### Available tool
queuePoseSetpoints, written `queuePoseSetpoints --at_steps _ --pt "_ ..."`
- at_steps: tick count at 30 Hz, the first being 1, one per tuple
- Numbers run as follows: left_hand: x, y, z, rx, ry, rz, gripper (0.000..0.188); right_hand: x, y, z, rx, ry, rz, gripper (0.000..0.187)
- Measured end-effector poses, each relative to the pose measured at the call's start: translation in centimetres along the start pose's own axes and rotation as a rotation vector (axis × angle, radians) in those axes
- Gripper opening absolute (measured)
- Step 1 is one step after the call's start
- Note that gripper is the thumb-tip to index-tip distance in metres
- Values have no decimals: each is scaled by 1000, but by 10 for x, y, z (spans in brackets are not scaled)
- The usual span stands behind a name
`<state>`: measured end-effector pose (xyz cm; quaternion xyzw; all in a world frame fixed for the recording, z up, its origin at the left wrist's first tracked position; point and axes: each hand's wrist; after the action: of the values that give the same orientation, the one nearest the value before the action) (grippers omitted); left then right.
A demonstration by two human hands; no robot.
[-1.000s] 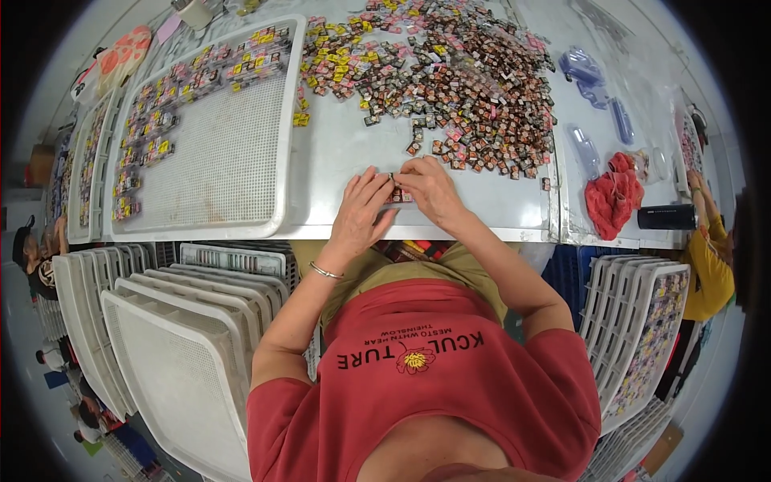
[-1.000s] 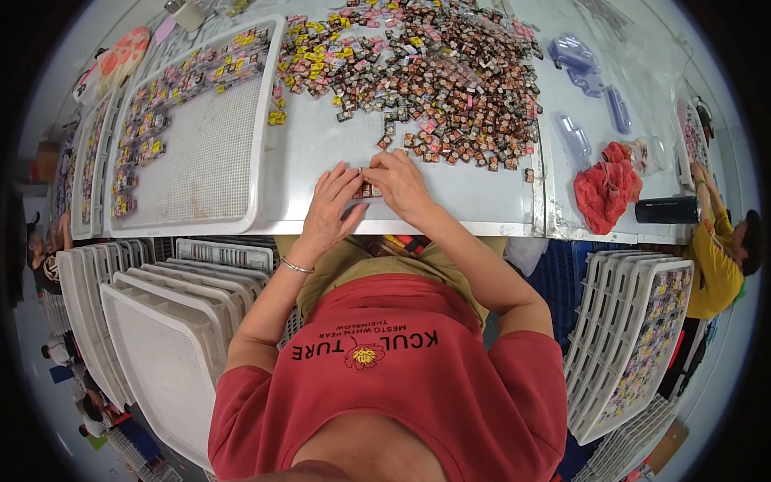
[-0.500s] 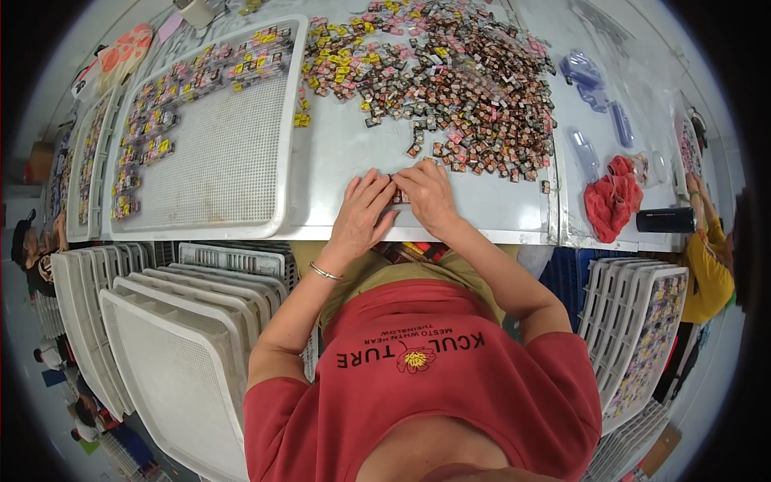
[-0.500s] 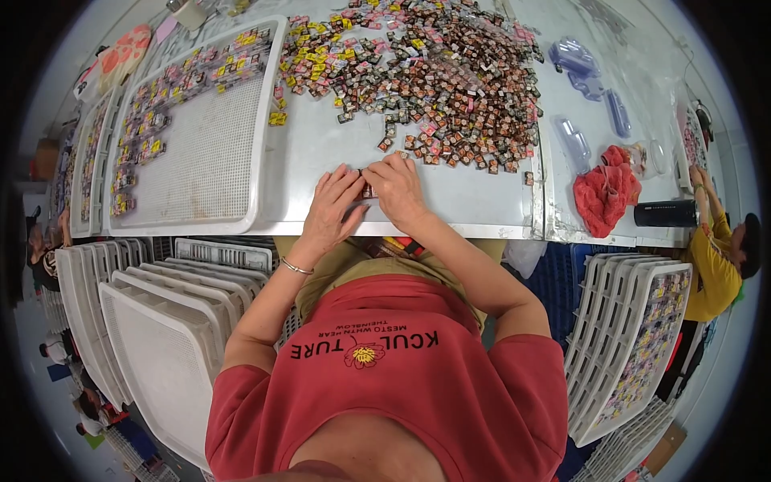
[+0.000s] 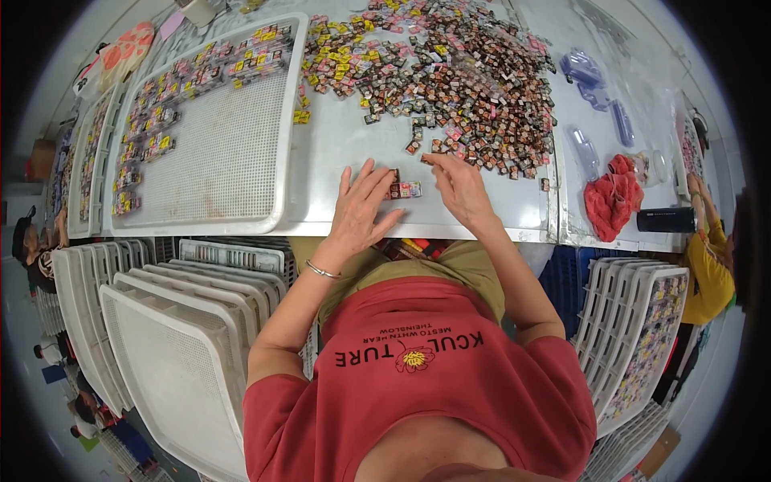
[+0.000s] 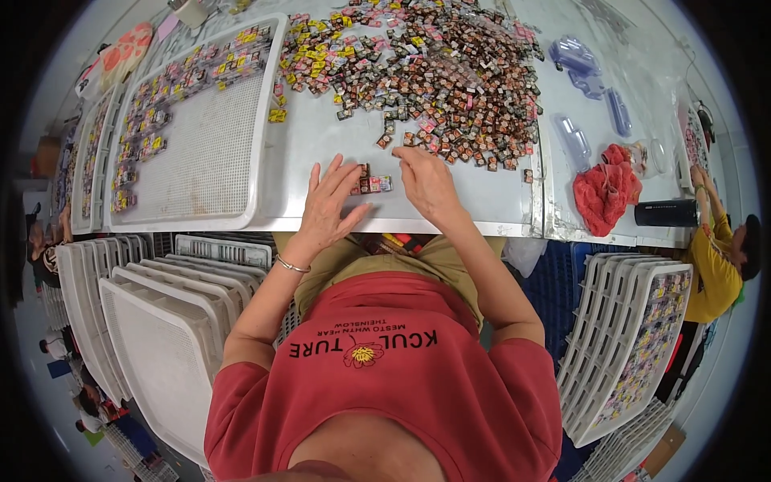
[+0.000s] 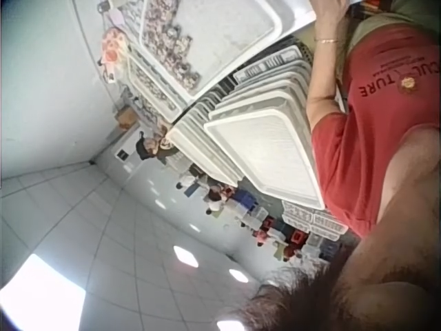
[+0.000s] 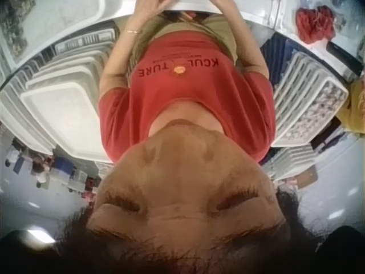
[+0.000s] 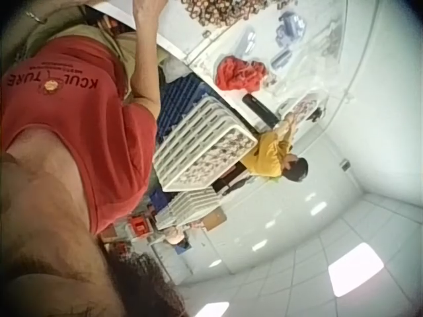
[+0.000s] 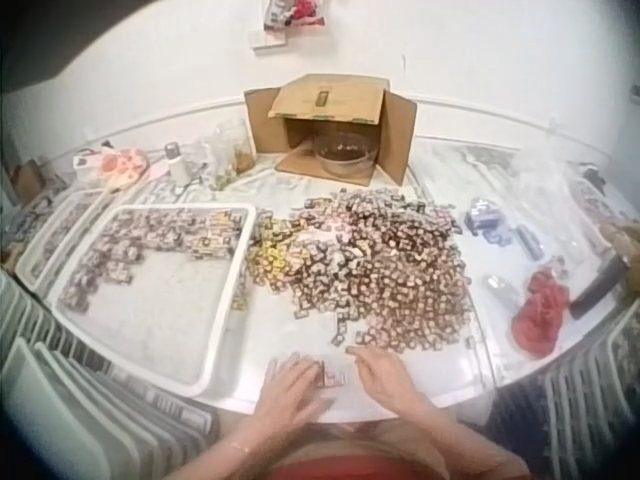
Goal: The person is sorting and arranging small colorful pieces onto a tray on a factory table.
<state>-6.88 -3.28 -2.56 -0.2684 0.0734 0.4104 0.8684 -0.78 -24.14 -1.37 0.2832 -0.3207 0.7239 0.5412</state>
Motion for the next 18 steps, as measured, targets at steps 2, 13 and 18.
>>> queuePoseSetpoints --at_steps 2,13,18 --pt "1 -4 -6 47 -11 -15 52 -12 11 -5 125 20 -189 18" --pt "29 16 3 -126 169 465 28 -22 3 -26 125 -44 -298 15" --pt "36 11 2 -188 479 585 39 -32 0 -26 76 -114 -235 14"
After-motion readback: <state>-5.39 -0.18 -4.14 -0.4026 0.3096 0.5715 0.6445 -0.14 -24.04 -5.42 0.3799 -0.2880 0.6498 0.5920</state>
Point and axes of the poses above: each hand's wrist, its own y-axis away from the middle knuckle, its own z-axis out of the back of the hand, x = y × z, and after that the axes turned 14 degrees about -z, right-handed
